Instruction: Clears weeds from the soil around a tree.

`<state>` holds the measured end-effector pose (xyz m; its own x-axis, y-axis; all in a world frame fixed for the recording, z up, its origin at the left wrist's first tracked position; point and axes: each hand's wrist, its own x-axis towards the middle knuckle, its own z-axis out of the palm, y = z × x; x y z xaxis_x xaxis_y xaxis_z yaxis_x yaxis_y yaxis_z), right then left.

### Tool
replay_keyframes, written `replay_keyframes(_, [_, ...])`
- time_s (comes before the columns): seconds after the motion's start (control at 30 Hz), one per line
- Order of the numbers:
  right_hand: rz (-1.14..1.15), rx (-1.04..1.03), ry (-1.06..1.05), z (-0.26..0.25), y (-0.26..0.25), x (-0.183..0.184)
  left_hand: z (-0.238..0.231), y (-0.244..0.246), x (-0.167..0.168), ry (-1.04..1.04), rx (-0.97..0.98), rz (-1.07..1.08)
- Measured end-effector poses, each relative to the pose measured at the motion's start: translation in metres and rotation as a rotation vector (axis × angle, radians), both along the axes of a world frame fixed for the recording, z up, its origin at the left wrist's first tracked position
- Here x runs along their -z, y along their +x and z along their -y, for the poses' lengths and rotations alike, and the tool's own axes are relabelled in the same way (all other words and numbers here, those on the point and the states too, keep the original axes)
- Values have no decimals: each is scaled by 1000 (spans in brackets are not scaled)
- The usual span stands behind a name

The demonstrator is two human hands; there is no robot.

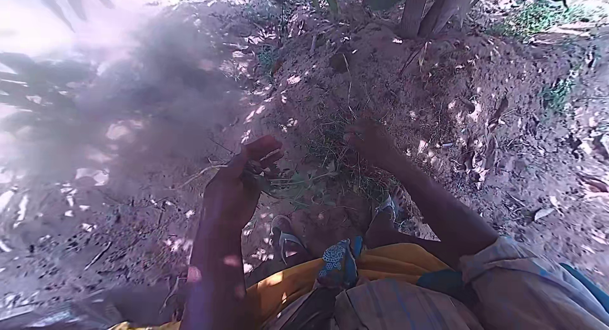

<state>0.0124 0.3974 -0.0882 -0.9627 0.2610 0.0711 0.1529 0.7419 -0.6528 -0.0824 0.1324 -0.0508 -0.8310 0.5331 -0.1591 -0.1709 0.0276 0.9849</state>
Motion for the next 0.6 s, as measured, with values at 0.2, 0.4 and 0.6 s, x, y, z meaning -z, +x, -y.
replay_keyframes(0.2, [-585, -274, -713, -38, 14, -64, -14, 9, -2, 180, -62, 245])
replay_keyframes(0.4, [135, 9, -198, -41, 11, -24, -23, 22, 4, 69, -40, 275])
replay_keyframes(0.6, [-218, -438, -574, -8, 11, -39, -37, 29, 21, 30, 2, 406])
